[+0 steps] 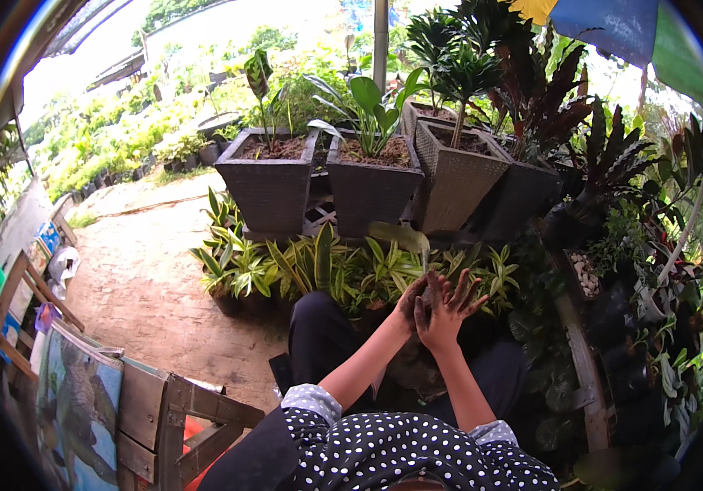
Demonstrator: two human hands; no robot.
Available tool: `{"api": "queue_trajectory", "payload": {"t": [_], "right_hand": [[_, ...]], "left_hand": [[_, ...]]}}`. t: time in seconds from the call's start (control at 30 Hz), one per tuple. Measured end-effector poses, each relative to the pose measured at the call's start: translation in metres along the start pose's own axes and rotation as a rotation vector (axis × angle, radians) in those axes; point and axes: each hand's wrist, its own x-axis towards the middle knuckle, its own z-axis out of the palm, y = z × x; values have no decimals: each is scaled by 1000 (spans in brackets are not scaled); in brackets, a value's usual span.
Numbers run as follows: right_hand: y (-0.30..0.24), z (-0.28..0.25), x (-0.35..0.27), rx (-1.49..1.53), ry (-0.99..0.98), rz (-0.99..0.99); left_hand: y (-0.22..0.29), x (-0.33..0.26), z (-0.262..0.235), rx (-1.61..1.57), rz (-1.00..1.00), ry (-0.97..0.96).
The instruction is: The person sits on the ground and packs soil around a small plant's root ball using both hands. They repeatedly add soil and press it down to secure the plant in place.
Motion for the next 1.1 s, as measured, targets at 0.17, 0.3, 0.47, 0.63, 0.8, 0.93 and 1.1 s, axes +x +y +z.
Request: {"api": "queue_trajectory", "payload": {"t": [0.17,0.3,0.47,0.63,0.8,0.93,1.1], "right_hand": [[40,-10,-15,-98,-233,-59],[45,-7,-19,112,-86,240],[47,-18,-21,41,-7,307],[71,-36,-14,-321,-120,93],[88,-36,-29,-228,-81,191],[96,-40,-38,-24,230,451],[89,-43,-53,-193,32,558]], "left_hand": [[-37,22,17,379,61,617],[-35,24,2,182,-72,491],[-63,58,21,-72,-136,449],[-65,63,-3,-114,-131,60],[-81,78,-27,436,-202,759],[-105,91,-20,96,-301,544],[-125,93,-9,-113,-275,541]]}}
